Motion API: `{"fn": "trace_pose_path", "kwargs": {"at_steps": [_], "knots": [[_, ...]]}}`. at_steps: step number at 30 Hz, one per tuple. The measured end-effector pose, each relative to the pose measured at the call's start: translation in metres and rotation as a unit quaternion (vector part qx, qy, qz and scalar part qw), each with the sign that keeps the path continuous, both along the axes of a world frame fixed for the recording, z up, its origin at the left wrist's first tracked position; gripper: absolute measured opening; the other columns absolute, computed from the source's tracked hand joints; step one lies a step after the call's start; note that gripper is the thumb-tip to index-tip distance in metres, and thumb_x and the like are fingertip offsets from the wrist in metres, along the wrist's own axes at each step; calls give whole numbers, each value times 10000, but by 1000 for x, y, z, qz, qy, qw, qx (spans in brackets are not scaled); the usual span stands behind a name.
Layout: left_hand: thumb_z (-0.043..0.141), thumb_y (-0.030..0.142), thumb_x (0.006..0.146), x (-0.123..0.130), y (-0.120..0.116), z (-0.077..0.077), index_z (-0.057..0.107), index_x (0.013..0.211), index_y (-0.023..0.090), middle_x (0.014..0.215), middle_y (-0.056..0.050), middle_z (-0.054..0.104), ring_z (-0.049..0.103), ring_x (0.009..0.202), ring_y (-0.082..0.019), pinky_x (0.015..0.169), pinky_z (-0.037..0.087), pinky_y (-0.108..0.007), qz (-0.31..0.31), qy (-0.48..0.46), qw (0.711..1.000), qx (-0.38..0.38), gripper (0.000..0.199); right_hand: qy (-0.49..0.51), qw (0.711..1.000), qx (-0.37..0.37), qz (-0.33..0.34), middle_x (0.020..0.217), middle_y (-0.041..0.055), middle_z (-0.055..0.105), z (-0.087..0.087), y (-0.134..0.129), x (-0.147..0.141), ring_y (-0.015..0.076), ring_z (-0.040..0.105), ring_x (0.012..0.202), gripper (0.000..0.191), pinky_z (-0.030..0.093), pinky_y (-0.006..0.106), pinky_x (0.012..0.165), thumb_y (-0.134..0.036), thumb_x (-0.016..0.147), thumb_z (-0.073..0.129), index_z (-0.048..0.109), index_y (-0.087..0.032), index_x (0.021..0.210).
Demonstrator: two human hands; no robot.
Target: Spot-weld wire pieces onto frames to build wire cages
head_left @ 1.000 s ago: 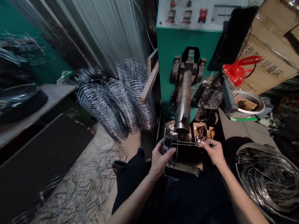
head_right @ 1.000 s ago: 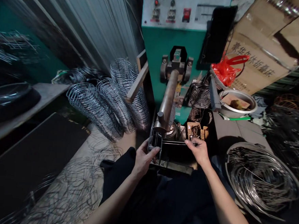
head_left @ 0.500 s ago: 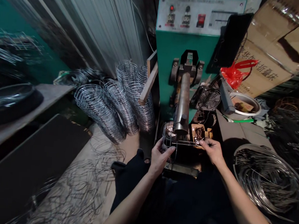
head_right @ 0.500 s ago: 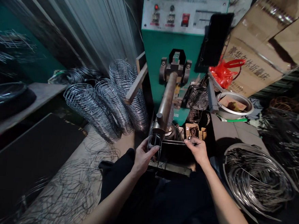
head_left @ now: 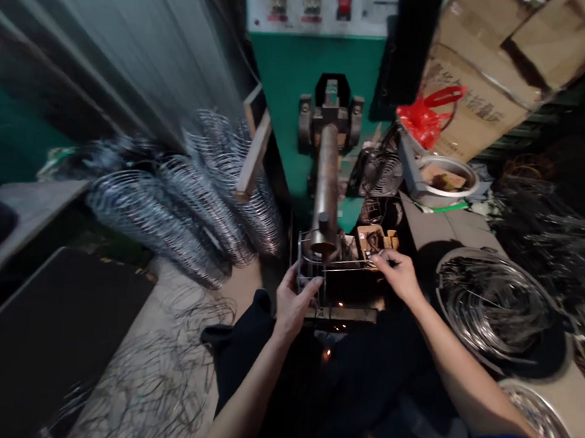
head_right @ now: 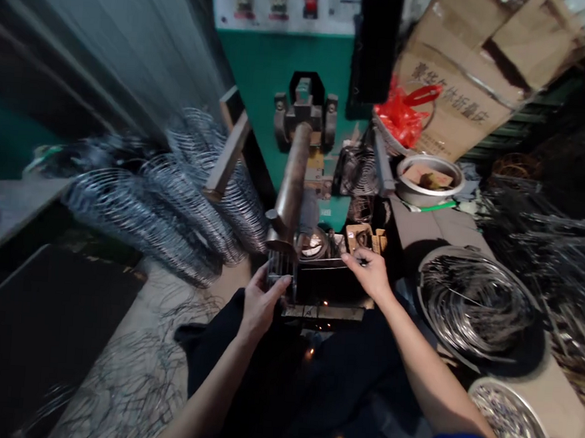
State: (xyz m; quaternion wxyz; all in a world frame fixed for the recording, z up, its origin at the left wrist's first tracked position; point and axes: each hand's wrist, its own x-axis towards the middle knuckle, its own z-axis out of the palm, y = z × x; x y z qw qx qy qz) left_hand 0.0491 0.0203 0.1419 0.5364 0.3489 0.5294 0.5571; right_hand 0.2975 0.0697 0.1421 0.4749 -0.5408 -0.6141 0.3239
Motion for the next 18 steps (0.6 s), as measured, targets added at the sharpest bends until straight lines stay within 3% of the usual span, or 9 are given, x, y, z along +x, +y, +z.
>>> {"fn": "trace_pose_path", "kwargs": {"at_steps": [3, 6, 8, 9, 12, 15, 18], "knots": [[828, 399, 697, -3, -3, 0, 616, 1236, 160, 759, 35, 597, 529, 528, -59, 490, 483, -168, -1, 38, 999, 3, 626, -49, 998, 38, -15, 892, 38, 635, -4, -16, 18, 194, 592, 855, 298, 440, 297, 795, -483, 905, 613, 652, -188, 899], [834, 389, 689, -4, -1, -3, 647, 1183, 164, 754, 35, 612, 533, 514, -60, 481, 477, -167, -1, 73, 997, 0, 574, -168, 981, 1, -99, 1118, 87, 649, -24, -50, 74, 221, 613, 1007, 361, 465, 316, 900, -474, 926, 579, 617, -196, 1152], [850, 383, 663, -3, 0, -4, 660, 1170, 169, 768, 33, 624, 532, 519, -60, 478, 480, -165, 6, 80, 997, -6, 582, -284, 932, -97, -205, 1147, 107, 650, -42, -88, 124, 224, 618, 1018, 360, 471, 305, 904, -443, 949, 527, 599, -179, 1183], [856, 381, 653, -2, 1, -4, 663, 1170, 172, 789, 28, 633, 536, 535, -63, 481, 486, -165, 8, 78, 997, -9, 591, -336, 891, -161, -261, 1134, 110, 657, -50, -107, 149, 220, 624, 1006, 336, 472, 294, 894, -415, 960, 493, 602, -171, 1164], [862, 386, 641, 1, 0, -4, 663, 1183, 187, 862, 12, 652, 549, 589, -74, 490, 502, -168, 13, 63, 998, -15, 610, -384, 818, -269, -333, 1077, 147, 675, -70, -152, 208, 244, 634, 977, 263, 469, 302, 855, -304, 948, 478, 632, -135, 1079], [858, 386, 654, 1, -1, -8, 670, 1170, 201, 882, 11, 655, 563, 628, -80, 520, 508, -162, 17, 65, 997, -23, 580, -399, 792, -326, -327, 1112, 147, 671, -89, -155, 234, 253, 632, 1005, 226, 460, 299, 845, -270, 930, 527, 653, -152, 1076], [848, 382, 675, 0, 1, -13, 681, 1149, 212, 906, 12, 662, 582, 700, -80, 601, 514, -148, 28, 93, 995, -14, 530, -413, 771, -368, -316, 1184, 184, 638, -106, -126, 238, 277, 622, 1056, 271, 463, 324, 857, -235, 931, 534, 638, -122, 1155]]}}
